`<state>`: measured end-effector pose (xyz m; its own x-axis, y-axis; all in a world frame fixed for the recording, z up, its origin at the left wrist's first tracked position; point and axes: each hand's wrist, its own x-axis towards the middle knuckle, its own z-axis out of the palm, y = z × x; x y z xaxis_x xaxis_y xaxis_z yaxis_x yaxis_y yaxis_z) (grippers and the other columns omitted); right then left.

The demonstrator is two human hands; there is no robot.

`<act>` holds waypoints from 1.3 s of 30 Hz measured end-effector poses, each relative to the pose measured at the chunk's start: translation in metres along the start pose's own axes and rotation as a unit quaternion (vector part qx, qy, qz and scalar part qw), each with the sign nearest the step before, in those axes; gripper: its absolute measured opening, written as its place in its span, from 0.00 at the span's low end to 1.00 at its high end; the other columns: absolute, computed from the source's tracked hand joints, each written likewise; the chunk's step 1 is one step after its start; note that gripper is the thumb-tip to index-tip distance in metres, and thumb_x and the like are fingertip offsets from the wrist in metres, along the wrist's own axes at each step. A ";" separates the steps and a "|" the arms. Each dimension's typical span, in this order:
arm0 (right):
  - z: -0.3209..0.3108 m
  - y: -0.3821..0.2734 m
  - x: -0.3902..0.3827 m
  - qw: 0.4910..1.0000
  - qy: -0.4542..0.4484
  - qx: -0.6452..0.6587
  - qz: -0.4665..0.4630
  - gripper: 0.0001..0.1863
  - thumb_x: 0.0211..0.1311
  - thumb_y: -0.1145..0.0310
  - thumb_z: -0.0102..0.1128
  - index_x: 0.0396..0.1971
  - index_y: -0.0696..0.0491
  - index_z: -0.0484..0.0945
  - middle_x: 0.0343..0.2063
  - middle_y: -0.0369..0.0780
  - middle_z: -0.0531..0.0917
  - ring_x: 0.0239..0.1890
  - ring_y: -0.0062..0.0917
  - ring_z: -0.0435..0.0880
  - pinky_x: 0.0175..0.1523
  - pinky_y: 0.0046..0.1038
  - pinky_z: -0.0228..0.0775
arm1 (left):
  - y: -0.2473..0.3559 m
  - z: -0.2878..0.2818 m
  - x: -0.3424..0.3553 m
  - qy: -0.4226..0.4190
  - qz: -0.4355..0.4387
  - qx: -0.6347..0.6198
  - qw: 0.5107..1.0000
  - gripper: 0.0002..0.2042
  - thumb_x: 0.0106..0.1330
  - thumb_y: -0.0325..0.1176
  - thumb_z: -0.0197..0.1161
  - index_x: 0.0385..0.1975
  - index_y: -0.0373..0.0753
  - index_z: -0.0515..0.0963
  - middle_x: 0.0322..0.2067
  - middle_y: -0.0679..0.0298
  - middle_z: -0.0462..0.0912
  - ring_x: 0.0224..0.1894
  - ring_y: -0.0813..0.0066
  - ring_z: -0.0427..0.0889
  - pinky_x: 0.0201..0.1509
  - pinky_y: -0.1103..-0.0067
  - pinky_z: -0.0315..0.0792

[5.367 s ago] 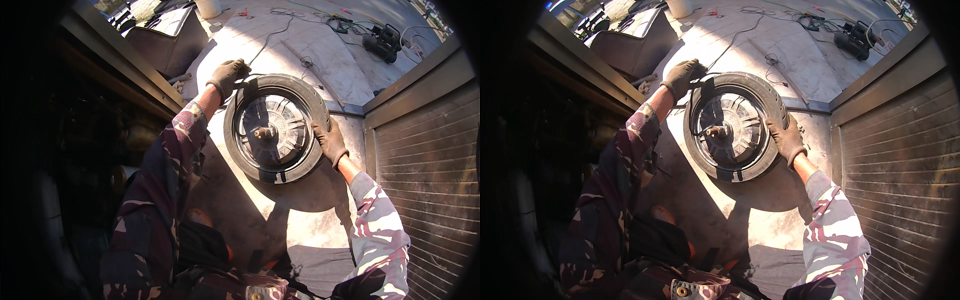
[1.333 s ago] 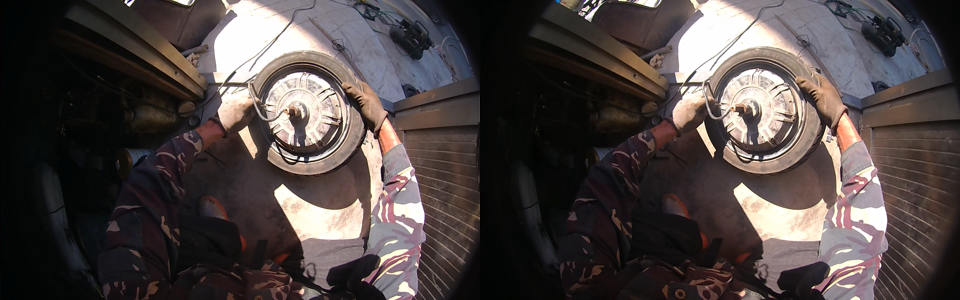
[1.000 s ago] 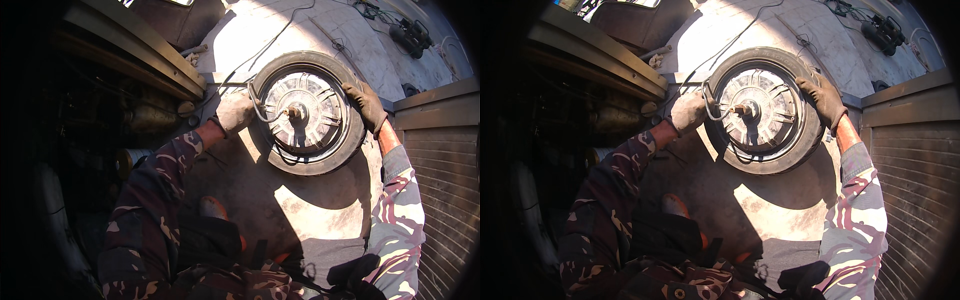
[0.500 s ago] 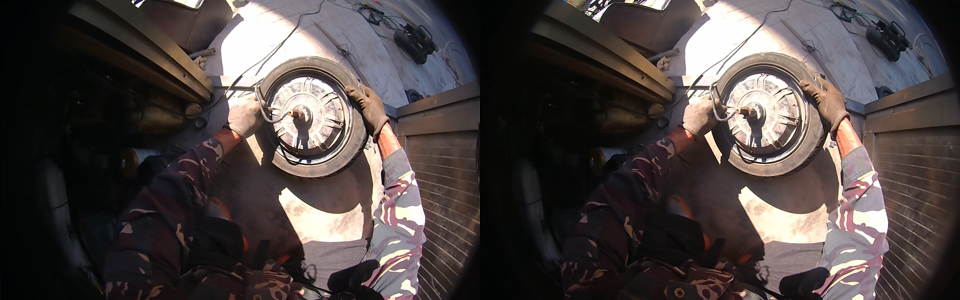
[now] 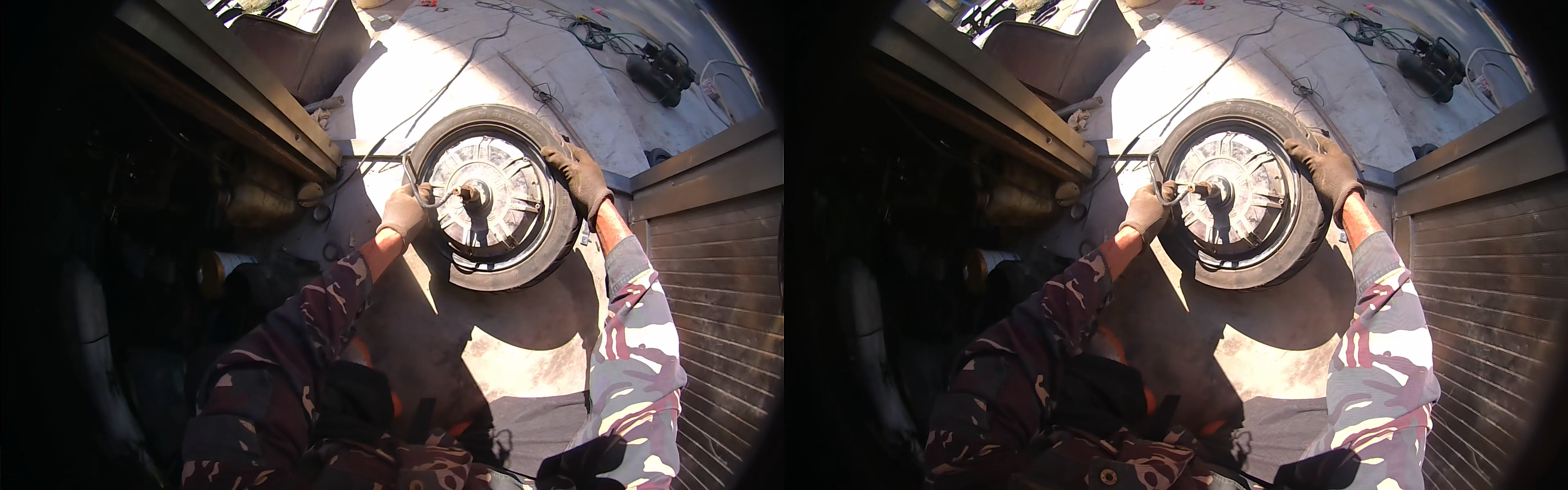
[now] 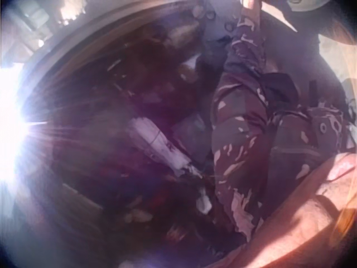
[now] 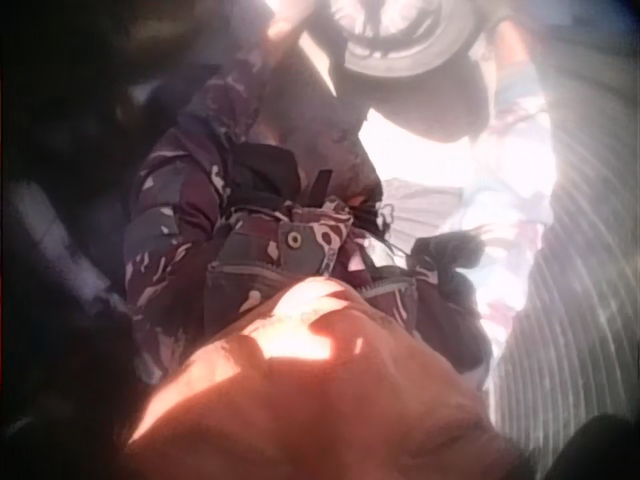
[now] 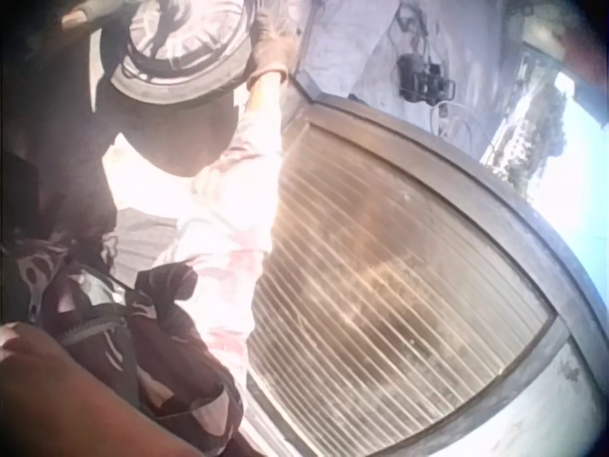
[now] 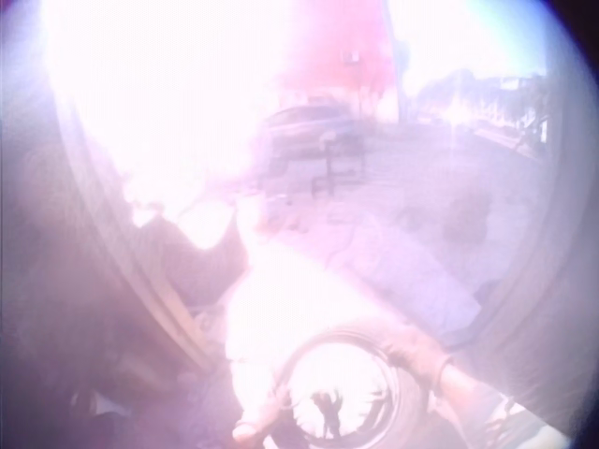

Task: The person uses a tire iron to pry the tire bead off the rim of a bicycle wheel. They work around the circumference, progressively lifting the tire bead over the rim edge until the tire is fully detached from the rim.

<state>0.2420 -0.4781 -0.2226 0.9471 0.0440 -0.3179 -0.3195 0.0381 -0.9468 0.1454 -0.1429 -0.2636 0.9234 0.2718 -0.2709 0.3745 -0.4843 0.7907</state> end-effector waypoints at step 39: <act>-0.020 0.013 -0.006 0.972 -0.025 -0.197 -0.123 0.43 0.67 0.57 0.79 0.76 0.56 0.69 0.55 0.44 0.90 0.52 0.23 0.89 0.59 0.25 0.82 | 0.016 -0.116 -0.006 -0.289 0.168 0.196 0.922 0.08 0.74 0.25 0.60 0.44 0.35 0.85 0.32 0.64 0.90 0.25 0.78 0.86 0.31 0.78 0.81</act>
<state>0.2330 -0.4980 -0.2339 0.9878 0.1308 -0.0849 -0.0373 -0.3305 -0.9431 0.1366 -0.0555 -0.1851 0.8413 -0.3820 -0.3824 -0.0444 -0.7538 0.6556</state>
